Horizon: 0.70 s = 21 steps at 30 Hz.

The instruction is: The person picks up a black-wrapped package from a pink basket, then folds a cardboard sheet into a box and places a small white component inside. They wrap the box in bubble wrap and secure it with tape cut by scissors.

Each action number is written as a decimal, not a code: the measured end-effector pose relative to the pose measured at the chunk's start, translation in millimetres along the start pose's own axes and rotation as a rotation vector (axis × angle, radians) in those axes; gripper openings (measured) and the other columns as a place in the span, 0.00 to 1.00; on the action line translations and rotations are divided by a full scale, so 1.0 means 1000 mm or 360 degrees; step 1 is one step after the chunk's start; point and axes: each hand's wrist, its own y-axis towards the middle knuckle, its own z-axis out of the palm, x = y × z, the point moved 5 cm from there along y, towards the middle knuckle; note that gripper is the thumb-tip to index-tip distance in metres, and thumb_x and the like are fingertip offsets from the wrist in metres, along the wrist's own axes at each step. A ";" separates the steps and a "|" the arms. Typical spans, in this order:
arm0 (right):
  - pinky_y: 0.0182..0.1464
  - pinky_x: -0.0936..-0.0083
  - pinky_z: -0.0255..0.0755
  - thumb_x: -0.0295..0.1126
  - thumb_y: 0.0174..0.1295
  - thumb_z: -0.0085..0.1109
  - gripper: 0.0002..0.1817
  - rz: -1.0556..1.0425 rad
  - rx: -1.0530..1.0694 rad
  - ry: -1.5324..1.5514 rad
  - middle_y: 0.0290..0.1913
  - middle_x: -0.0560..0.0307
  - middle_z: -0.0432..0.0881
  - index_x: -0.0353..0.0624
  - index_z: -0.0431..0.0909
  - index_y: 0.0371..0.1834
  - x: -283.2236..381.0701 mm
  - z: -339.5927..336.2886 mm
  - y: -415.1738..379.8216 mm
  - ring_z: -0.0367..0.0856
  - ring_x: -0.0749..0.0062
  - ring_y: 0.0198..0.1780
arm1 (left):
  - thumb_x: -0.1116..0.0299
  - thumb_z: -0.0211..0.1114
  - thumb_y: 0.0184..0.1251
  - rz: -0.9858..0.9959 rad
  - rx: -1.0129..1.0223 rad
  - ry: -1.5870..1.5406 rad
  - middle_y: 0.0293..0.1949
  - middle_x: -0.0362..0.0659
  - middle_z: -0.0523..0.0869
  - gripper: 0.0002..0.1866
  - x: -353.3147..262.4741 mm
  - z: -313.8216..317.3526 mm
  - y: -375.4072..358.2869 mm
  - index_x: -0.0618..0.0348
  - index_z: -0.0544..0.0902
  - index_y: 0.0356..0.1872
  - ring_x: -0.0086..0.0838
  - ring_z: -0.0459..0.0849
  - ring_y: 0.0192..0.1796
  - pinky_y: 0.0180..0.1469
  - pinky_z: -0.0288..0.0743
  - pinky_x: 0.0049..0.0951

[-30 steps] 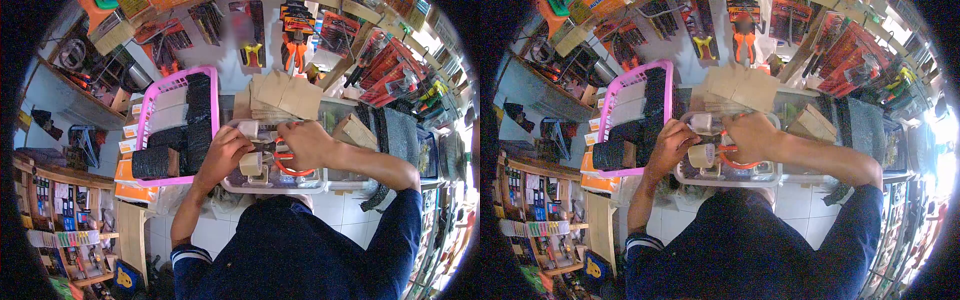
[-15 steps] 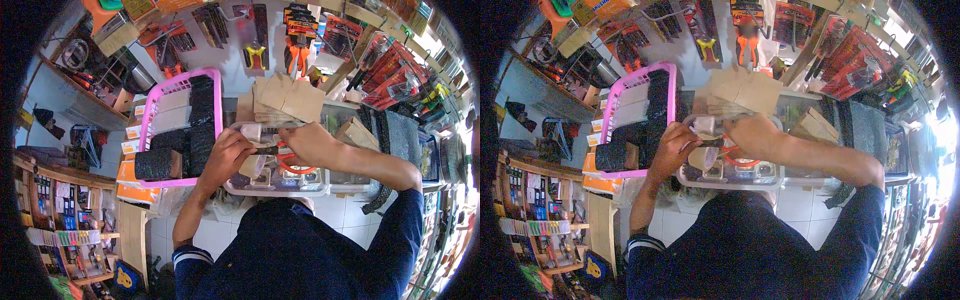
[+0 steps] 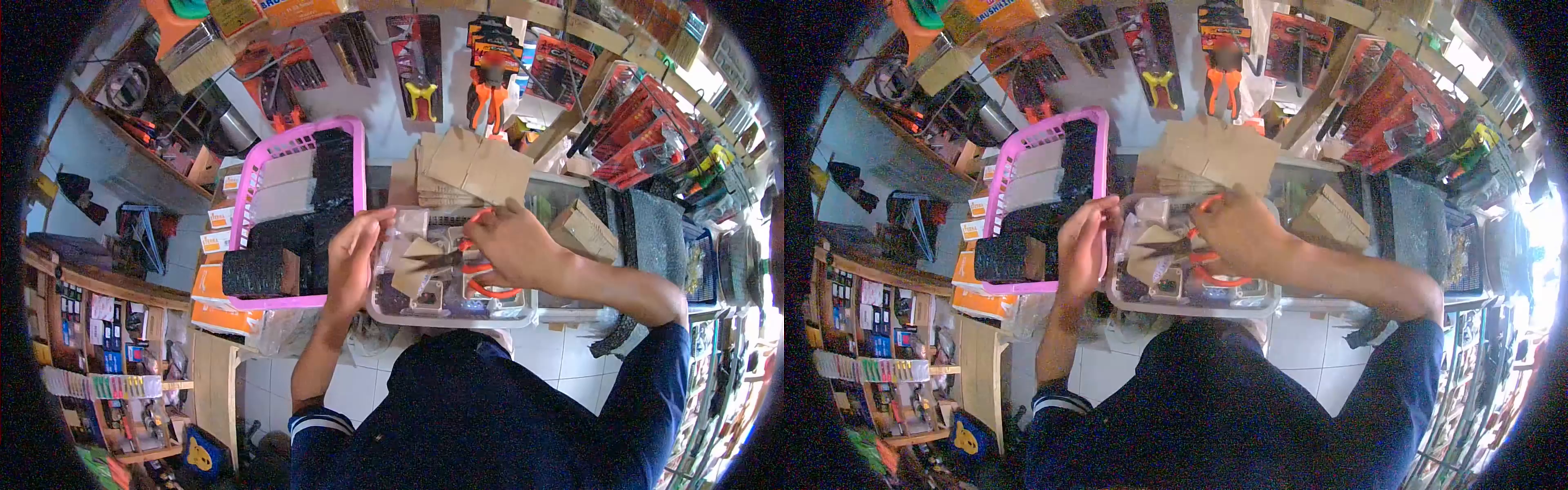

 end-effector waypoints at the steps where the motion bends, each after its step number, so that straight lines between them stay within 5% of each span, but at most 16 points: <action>1: 0.57 0.60 0.70 0.62 0.50 0.75 0.40 -0.0037 -0.0138 -0.0102 0.44 0.48 0.82 0.39 0.78 0.53 0.001 -0.006 -0.004 0.81 0.54 0.53 | 0.60 0.56 0.85 -0.0065 0.0002 -0.0186 0.56 0.45 0.86 0.20 0.004 -0.001 -0.003 0.67 0.83 0.63 0.25 0.81 0.56 0.60 0.73 0.29; 4: 0.63 0.62 0.67 0.58 0.50 0.77 0.39 0.0049 -0.0125 -0.0123 0.52 0.50 0.78 0.41 0.78 0.57 -0.001 -0.011 -0.011 0.74 0.56 0.61 | 0.55 0.52 0.85 -0.0150 -0.0039 -0.0374 0.57 0.45 0.86 0.26 0.005 -0.003 -0.010 0.68 0.79 0.67 0.29 0.81 0.59 0.62 0.72 0.33; 10: 0.68 0.59 0.65 0.55 0.47 0.78 0.39 0.0025 -0.0292 -0.0156 0.56 0.50 0.75 0.45 0.76 0.59 -0.016 -0.003 -0.019 0.74 0.55 0.61 | 0.56 0.57 0.82 -0.0237 -0.0186 -0.0477 0.59 0.44 0.86 0.25 0.021 0.002 -0.024 0.64 0.80 0.68 0.28 0.81 0.62 0.64 0.71 0.34; 15: 0.68 0.55 0.63 0.55 0.47 0.78 0.47 0.0015 -0.0189 -0.0209 0.56 0.49 0.72 0.48 0.69 0.70 -0.024 0.009 -0.025 0.71 0.53 0.63 | 0.55 0.61 0.80 -0.0428 -0.0277 -0.0638 0.59 0.43 0.86 0.26 0.064 0.019 -0.045 0.63 0.80 0.68 0.29 0.82 0.63 0.65 0.71 0.34; 21: 0.71 0.52 0.61 0.55 0.43 0.80 0.50 0.0079 -0.0186 0.0030 0.55 0.48 0.72 0.46 0.69 0.70 -0.040 0.011 -0.033 0.70 0.50 0.63 | 0.66 0.64 0.79 -0.0349 -0.0258 -0.0405 0.65 0.48 0.83 0.26 0.057 0.024 -0.056 0.65 0.74 0.73 0.33 0.80 0.69 0.71 0.74 0.37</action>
